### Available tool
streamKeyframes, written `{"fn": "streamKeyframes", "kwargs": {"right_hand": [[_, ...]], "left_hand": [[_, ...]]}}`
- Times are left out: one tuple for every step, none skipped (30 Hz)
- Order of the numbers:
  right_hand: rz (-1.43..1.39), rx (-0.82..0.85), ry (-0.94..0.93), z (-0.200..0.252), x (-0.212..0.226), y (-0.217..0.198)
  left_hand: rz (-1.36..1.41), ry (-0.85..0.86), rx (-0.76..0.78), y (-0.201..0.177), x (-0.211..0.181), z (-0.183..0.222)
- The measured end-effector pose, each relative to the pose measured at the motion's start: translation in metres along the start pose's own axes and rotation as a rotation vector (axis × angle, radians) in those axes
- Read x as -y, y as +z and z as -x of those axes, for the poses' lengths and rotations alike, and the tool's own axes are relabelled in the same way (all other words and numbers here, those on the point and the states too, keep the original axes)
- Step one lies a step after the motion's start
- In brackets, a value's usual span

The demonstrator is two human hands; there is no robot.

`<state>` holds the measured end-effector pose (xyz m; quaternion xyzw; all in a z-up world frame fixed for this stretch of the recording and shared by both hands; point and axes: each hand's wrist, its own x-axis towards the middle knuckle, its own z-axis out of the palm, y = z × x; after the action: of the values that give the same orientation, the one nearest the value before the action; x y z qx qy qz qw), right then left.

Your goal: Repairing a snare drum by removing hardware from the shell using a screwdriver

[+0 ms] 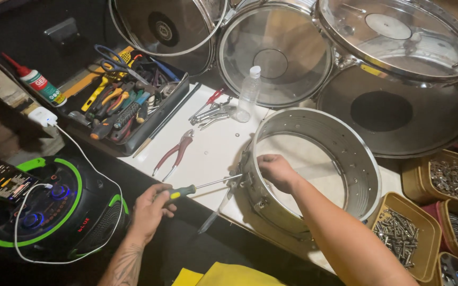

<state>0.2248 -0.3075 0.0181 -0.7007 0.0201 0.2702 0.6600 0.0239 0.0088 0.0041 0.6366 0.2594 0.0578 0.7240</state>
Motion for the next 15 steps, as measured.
{"fn": "streamKeyframes", "kwargs": {"right_hand": [[0.001, 0.001, 0.001, 0.008, 0.009, 0.006], [0.104, -0.040, 0.056, 0.017, 0.018, 0.011], [0.207, -0.080, 0.112, 0.025, 0.027, 0.017], [0.208, -0.078, 0.113, 0.031, 0.031, 0.021], [0.293, -0.042, 0.166, 0.037, 0.036, 0.024], [0.379, -0.007, 0.220, 0.042, 0.042, 0.027], [0.381, -0.006, 0.218, 0.026, 0.021, 0.016], [0.400, -0.045, 0.173, 0.009, 0.001, 0.006], [0.419, -0.079, 0.129, -0.007, -0.021, -0.004], [0.421, -0.075, 0.129, -0.007, -0.021, -0.003], [0.399, -0.057, 0.132, -0.008, -0.021, -0.002], [0.378, -0.039, 0.136, -0.008, -0.021, -0.002], [0.378, -0.039, 0.134, -0.003, -0.017, 0.001], [0.366, -0.034, 0.122, 0.001, -0.014, 0.004], [0.357, -0.029, 0.110, 0.005, -0.010, 0.006]], "left_hand": [[0.001, -0.001, -0.001, 0.000, 0.005, -0.002], [0.023, 0.064, -0.046, 0.000, 0.011, -0.004], [0.045, 0.128, -0.092, 0.000, 0.017, -0.006], [0.046, 0.127, -0.094, -0.001, 0.017, -0.007], [0.056, 0.177, -0.177, -0.002, 0.017, -0.010], [0.066, 0.227, -0.261, -0.002, 0.017, -0.013], [0.068, 0.228, -0.262, -0.002, 0.015, -0.012], [-0.100, 0.214, -0.317, -0.001, 0.013, -0.011], [-0.271, 0.196, -0.374, -0.002, 0.012, -0.009], [-0.270, 0.194, -0.378, 0.003, 0.012, -0.009], [-0.469, 0.083, -0.370, 0.008, 0.013, -0.011], [-0.666, -0.031, -0.359, 0.014, 0.013, -0.013], [-0.667, -0.030, -0.359, 0.021, 0.024, -0.015], [-0.668, 0.318, -0.377, 0.029, 0.035, -0.017], [-0.653, 0.665, -0.393, 0.038, 0.046, -0.018]]}}
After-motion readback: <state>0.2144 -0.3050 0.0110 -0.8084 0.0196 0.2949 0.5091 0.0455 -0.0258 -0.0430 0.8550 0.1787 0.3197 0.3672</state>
